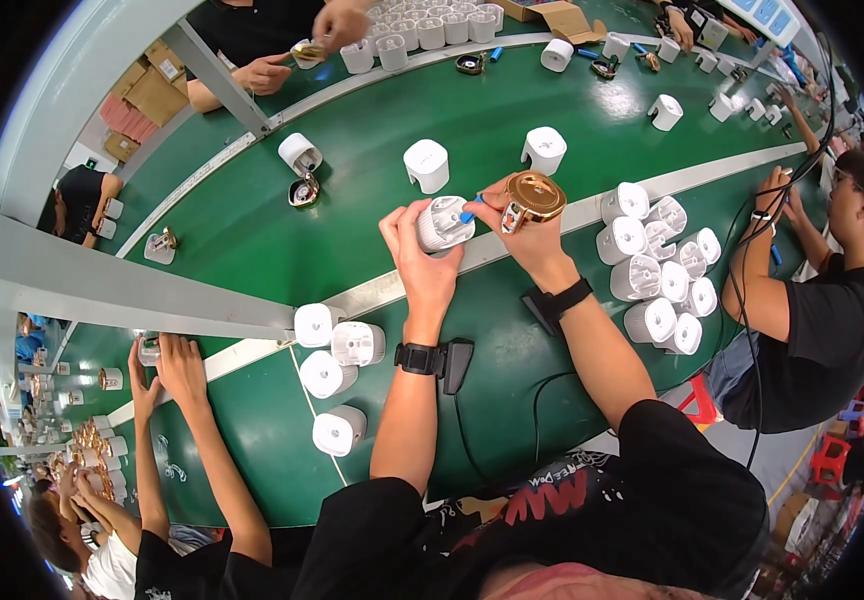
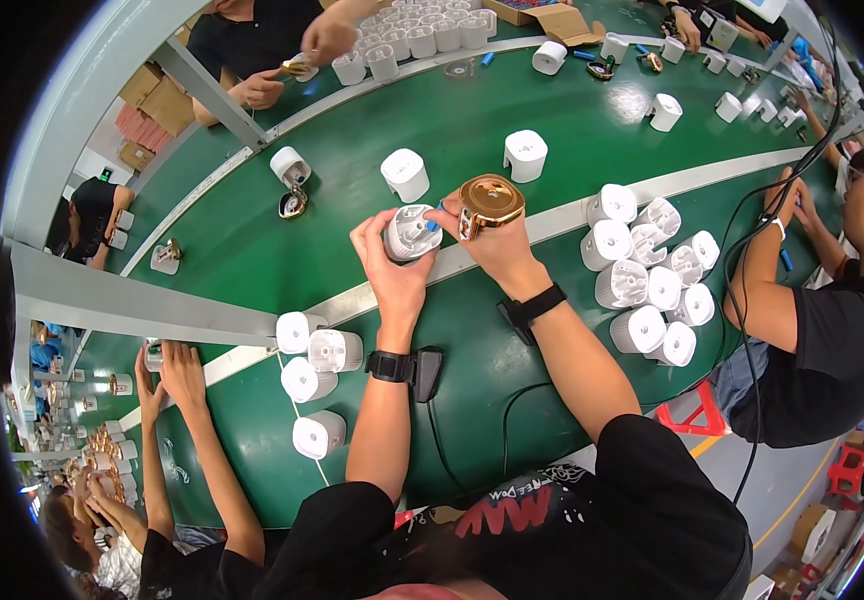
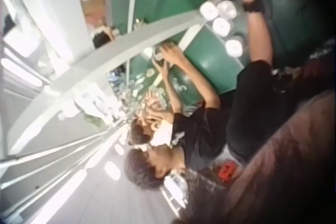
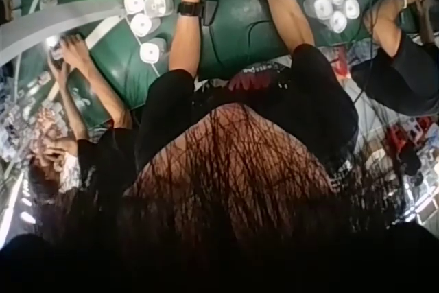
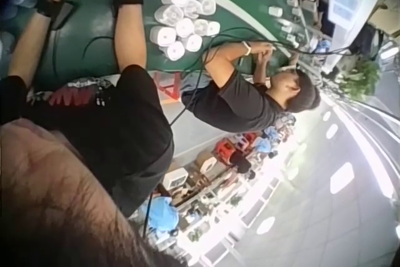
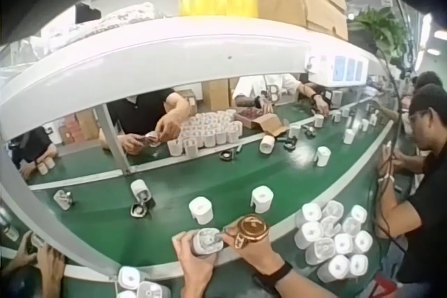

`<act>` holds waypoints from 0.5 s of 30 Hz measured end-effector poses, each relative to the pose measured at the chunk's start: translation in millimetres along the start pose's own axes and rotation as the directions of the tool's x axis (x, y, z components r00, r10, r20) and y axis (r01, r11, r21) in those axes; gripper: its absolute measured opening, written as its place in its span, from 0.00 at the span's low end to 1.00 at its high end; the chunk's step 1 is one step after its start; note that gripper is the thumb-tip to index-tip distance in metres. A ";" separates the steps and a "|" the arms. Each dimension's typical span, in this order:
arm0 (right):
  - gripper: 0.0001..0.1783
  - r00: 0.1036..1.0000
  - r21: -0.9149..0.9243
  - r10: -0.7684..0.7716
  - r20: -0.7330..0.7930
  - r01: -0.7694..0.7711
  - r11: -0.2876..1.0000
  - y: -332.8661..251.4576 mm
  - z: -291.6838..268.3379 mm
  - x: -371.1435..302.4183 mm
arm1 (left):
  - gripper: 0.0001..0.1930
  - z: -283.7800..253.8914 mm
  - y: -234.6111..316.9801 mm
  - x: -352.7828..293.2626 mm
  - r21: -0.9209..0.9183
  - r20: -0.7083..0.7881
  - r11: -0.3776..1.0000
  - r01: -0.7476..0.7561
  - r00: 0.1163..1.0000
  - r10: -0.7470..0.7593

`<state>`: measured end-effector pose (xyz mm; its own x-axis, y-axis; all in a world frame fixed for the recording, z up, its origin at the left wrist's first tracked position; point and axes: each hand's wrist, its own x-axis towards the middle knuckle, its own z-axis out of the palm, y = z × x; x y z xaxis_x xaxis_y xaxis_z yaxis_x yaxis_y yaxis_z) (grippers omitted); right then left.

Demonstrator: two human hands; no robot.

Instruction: The person picks up a white plastic housing and a component, inserts the component into the housing by hand, and places the assembled unit onto a green surface. They repeat this process several times and occasionally move the stack of housings.

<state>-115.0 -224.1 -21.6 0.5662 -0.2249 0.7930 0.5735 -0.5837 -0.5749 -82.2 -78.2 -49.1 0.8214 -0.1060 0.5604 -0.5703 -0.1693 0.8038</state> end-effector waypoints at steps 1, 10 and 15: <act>0.16 1.000 -0.001 0.002 0.000 -0.002 1.000 -0.3 -0.2 -0.6 | 0.35 0.3 0.4 0.0 0.036 -0.002 0.999 -0.021 1.000 0.021; 0.16 0.990 0.085 0.135 0.033 -0.137 0.987 -3.3 3.2 -3.2 | 0.35 3.9 2.0 -2.7 0.058 -0.005 0.997 -0.051 0.999 0.051; 0.19 0.965 -0.126 0.071 0.252 -0.040 0.991 -12.3 -0.6 11.0 | 0.35 2.0 0.2 -2.4 0.055 -0.107 0.998 0.035 0.994 -0.029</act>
<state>-116.2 -219.9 -5.6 0.7363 -0.0614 0.6739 0.4715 -0.6677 -0.5760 -84.3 -79.9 -50.7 0.8319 0.0049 0.5549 -0.5395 -0.2268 0.8109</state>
